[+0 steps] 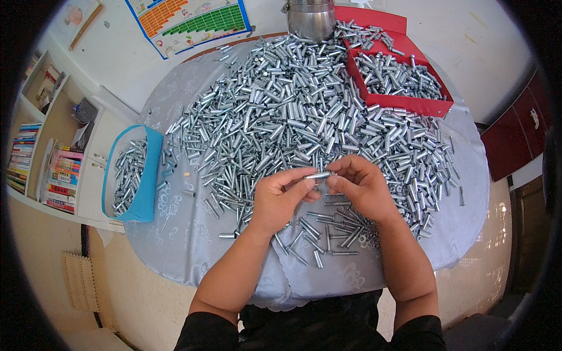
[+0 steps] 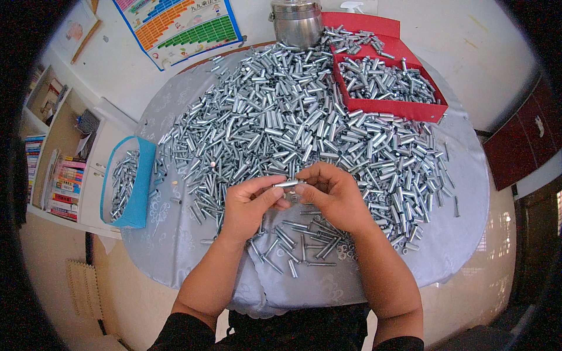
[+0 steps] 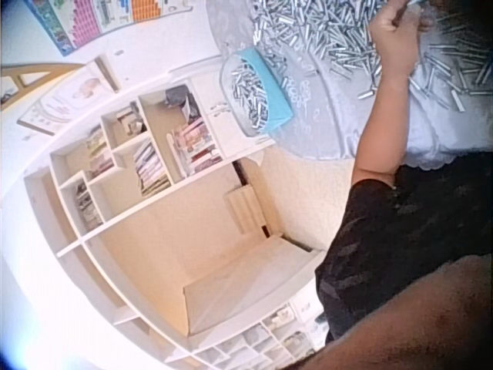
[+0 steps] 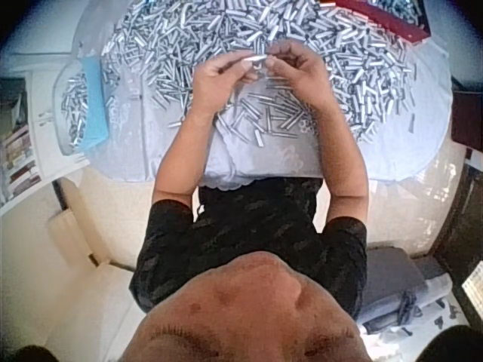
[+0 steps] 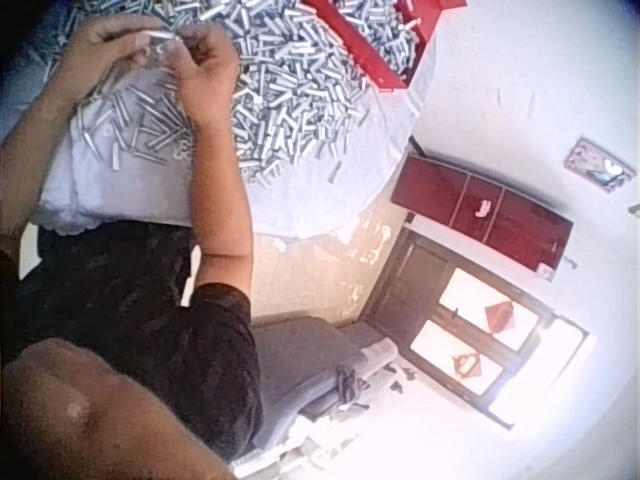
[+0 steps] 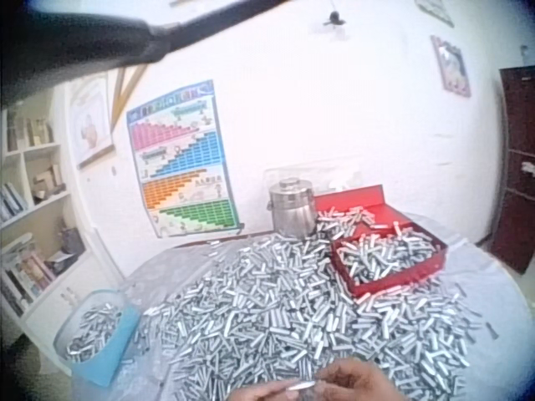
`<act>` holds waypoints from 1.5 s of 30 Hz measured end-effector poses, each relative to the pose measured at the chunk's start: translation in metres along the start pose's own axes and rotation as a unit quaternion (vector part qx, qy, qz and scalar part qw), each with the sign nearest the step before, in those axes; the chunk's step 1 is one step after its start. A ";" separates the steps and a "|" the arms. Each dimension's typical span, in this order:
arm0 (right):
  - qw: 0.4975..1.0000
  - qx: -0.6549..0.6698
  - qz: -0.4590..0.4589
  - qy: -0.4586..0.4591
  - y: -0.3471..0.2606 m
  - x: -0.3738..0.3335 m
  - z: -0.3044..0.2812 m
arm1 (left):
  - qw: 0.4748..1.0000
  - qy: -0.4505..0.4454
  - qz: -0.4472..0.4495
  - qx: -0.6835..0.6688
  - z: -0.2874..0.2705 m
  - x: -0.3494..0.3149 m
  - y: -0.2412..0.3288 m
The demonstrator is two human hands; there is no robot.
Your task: The person repeatedly picks up small metal bolts and washers from a large pile on a table. They insert the washers onto the bolts by hand and place the assembled units into a red box. The process is continuous and repetitive throughout the clip.
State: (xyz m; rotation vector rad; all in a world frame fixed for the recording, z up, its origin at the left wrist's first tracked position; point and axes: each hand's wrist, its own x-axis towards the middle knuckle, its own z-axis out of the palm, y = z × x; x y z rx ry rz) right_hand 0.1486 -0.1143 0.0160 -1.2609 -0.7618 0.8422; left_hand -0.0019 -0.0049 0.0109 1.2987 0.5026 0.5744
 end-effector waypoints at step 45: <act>0.963 0.202 -0.086 0.158 -0.007 0.017 -0.041 | 0.953 0.254 0.162 0.014 -0.011 0.006 0.007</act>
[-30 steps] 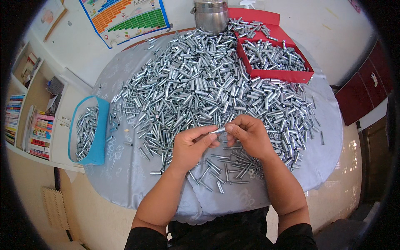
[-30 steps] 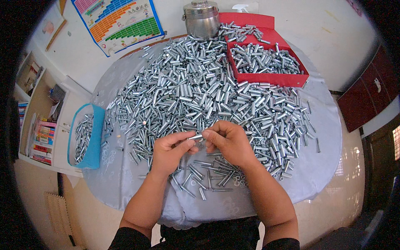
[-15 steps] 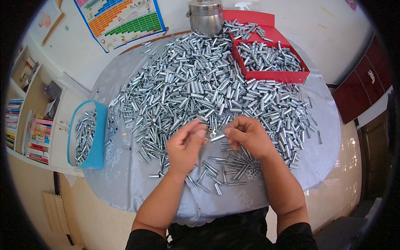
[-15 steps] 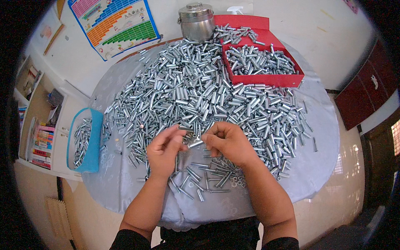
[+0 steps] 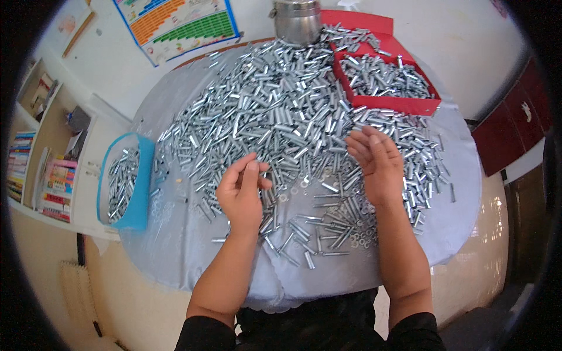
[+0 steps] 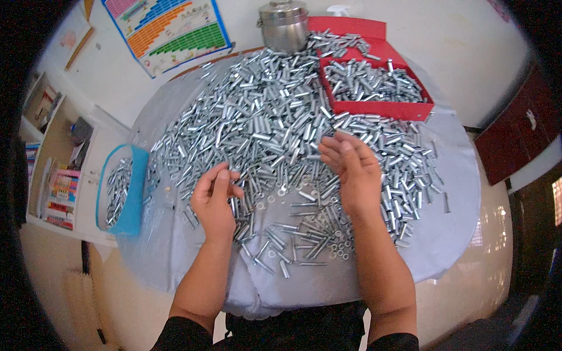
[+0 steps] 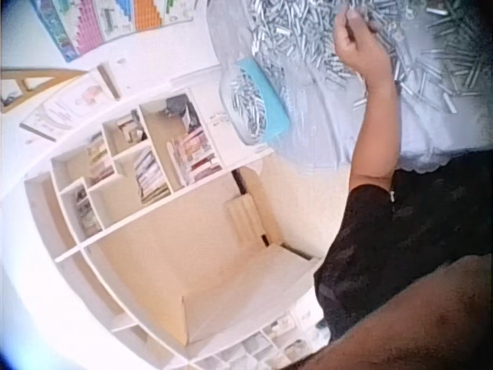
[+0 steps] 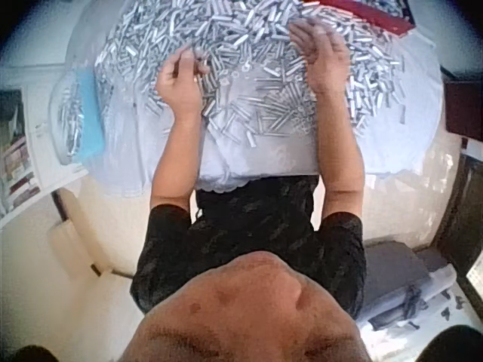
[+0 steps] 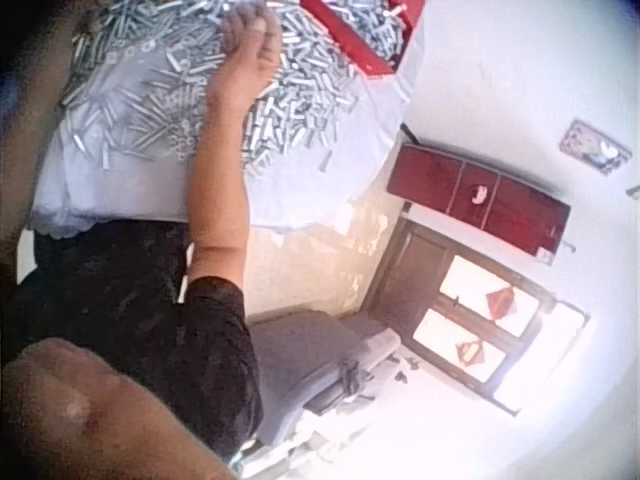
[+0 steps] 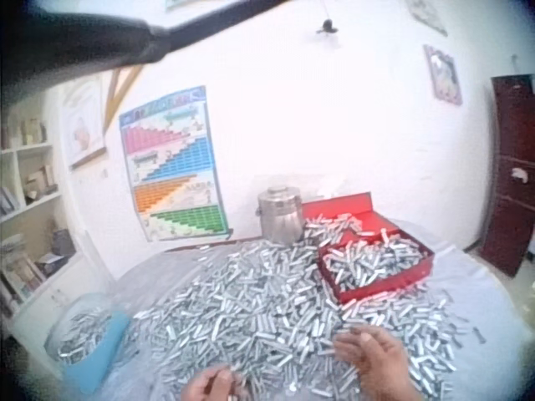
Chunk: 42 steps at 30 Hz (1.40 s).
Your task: The person repeatedly picks up small metal bolts and washers from a large pile on a table. They insert the washers onto the bolts by hand and place the assembled units into a red box. The process is continuous and repetitive throughout the clip.
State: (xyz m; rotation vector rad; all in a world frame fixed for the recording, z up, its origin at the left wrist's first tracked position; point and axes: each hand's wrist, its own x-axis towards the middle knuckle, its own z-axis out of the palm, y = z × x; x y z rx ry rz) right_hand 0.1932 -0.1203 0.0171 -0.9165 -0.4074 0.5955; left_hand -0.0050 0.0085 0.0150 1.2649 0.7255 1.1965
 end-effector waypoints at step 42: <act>0.578 -0.705 -0.289 -0.293 0.030 -0.021 0.035 | 0.995 -0.086 0.031 0.027 -0.004 0.005 -0.011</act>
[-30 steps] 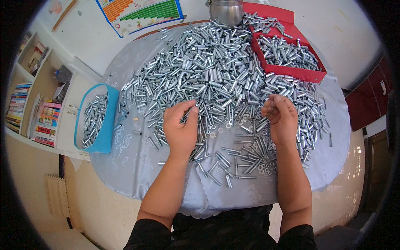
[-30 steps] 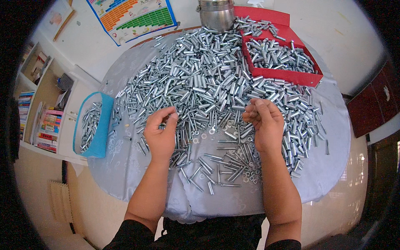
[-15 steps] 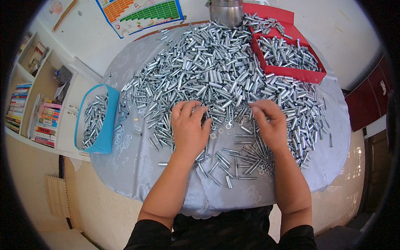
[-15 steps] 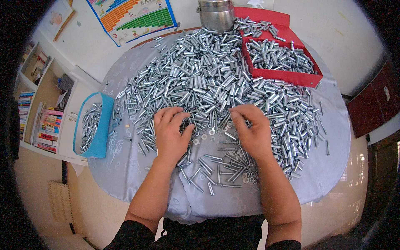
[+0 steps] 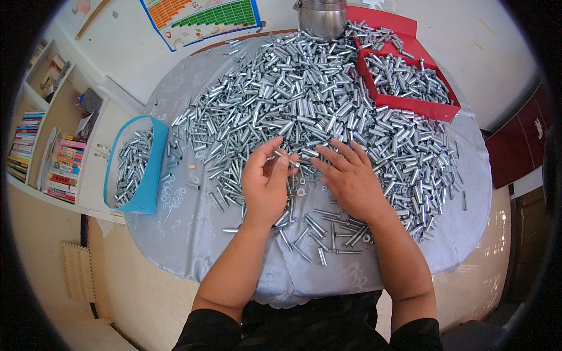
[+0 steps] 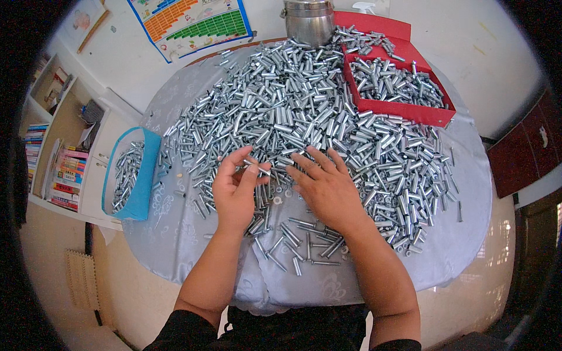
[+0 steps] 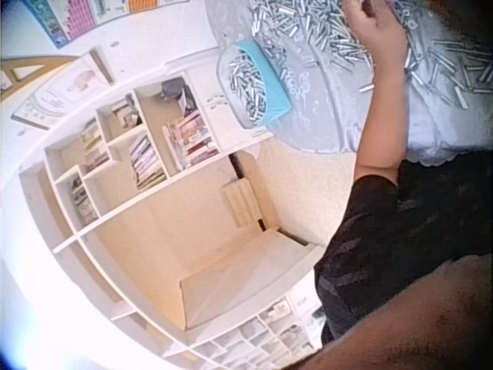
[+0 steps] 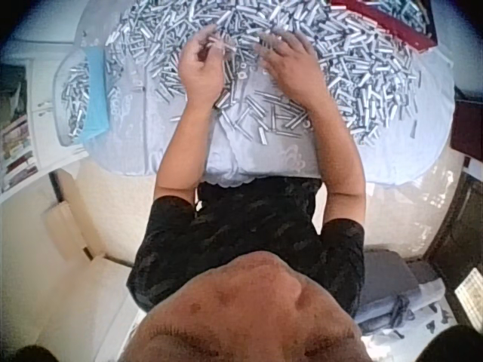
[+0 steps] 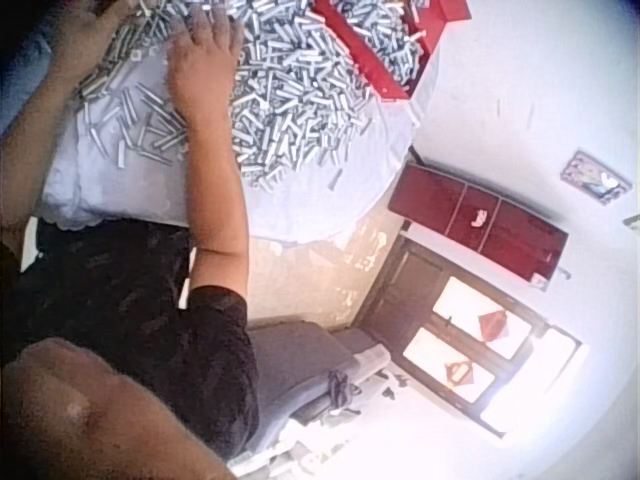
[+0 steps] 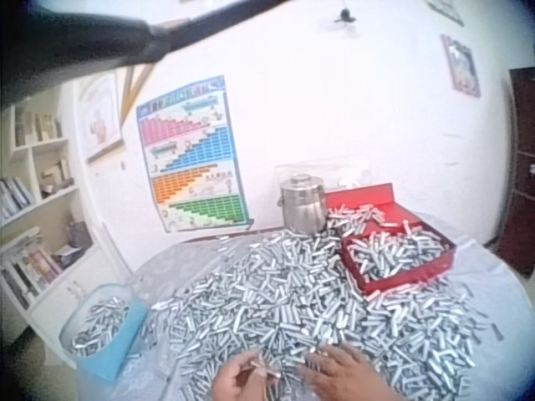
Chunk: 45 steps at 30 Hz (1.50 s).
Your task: The person repeatedly picks up small metal bolts and washers from a large pile on a table. They insert the washers onto the bolts by hand and place the assembled units into a red box. The process is continuous and repetitive throughout the clip.
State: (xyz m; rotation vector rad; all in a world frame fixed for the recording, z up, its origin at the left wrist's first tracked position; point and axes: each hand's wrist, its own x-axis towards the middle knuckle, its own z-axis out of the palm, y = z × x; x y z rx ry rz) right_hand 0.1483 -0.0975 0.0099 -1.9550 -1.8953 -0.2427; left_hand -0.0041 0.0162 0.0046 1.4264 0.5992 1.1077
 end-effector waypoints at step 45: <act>0.842 0.468 0.250 0.099 0.008 -0.015 -0.005 | 0.967 -0.171 -0.166 0.089 0.002 -0.006 0.000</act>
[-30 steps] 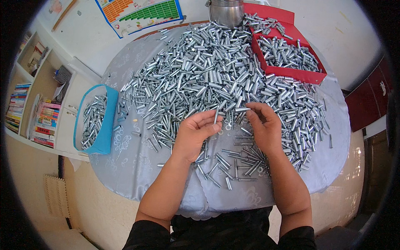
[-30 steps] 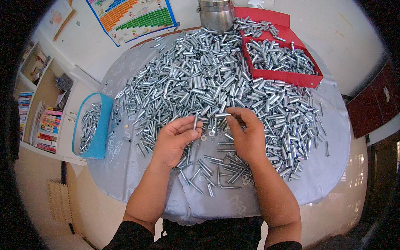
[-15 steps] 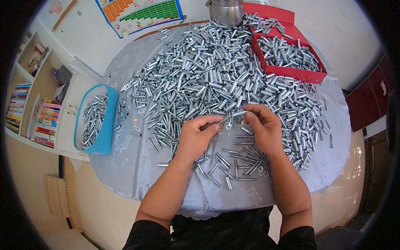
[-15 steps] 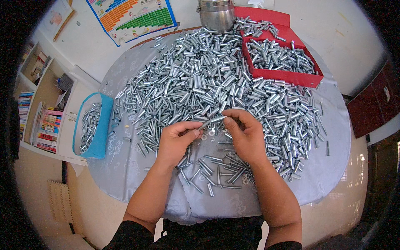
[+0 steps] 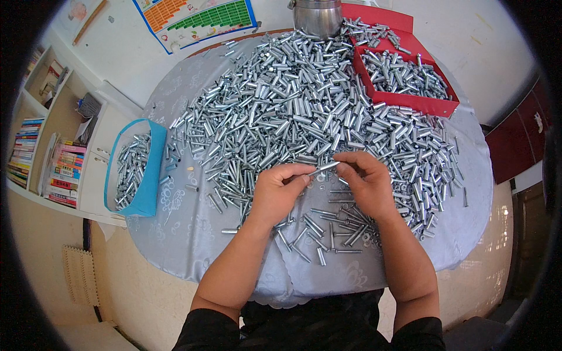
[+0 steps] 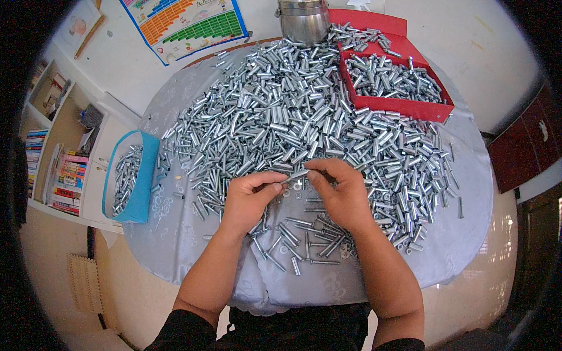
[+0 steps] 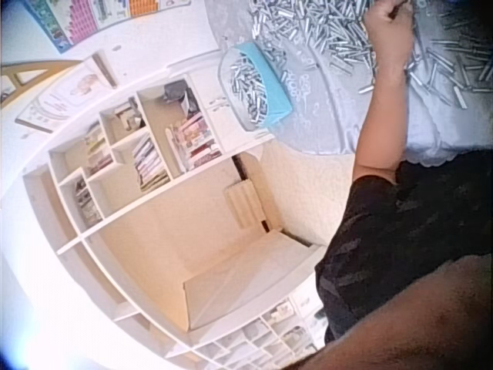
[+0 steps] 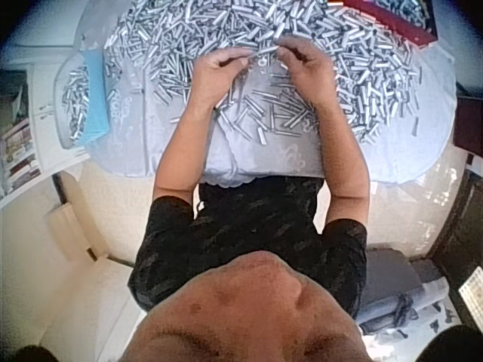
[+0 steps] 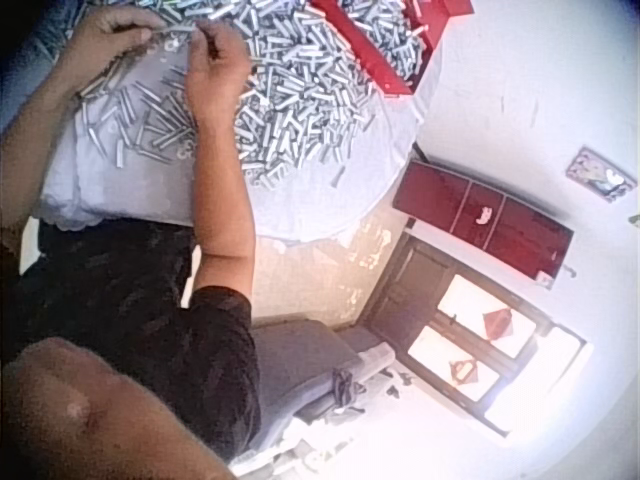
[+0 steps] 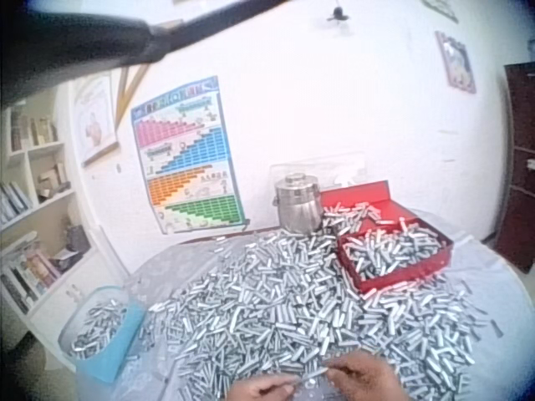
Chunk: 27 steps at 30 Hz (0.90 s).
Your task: The person repeatedly picks up small metal bolts and washers from a large pile on a table. They insert the washers onto the bolts by hand and place the assembled units into a red box. The process is continuous and repetitive throughout the clip.
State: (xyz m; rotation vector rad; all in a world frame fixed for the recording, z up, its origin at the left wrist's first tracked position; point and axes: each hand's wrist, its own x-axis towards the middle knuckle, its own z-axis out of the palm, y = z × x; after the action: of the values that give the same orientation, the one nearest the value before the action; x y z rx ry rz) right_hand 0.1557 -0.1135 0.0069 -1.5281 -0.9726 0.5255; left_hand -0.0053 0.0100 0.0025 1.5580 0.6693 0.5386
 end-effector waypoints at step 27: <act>0.987 -0.130 -0.091 0.009 -0.008 0.003 -0.006 | 0.981 0.103 0.033 -0.160 -0.006 0.002 0.011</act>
State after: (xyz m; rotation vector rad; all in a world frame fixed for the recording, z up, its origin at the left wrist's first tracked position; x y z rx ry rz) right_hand 0.1600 -0.1153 0.0165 -1.6489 -1.1891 0.2622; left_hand -0.0067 0.0156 0.0135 1.2342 0.6526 0.8236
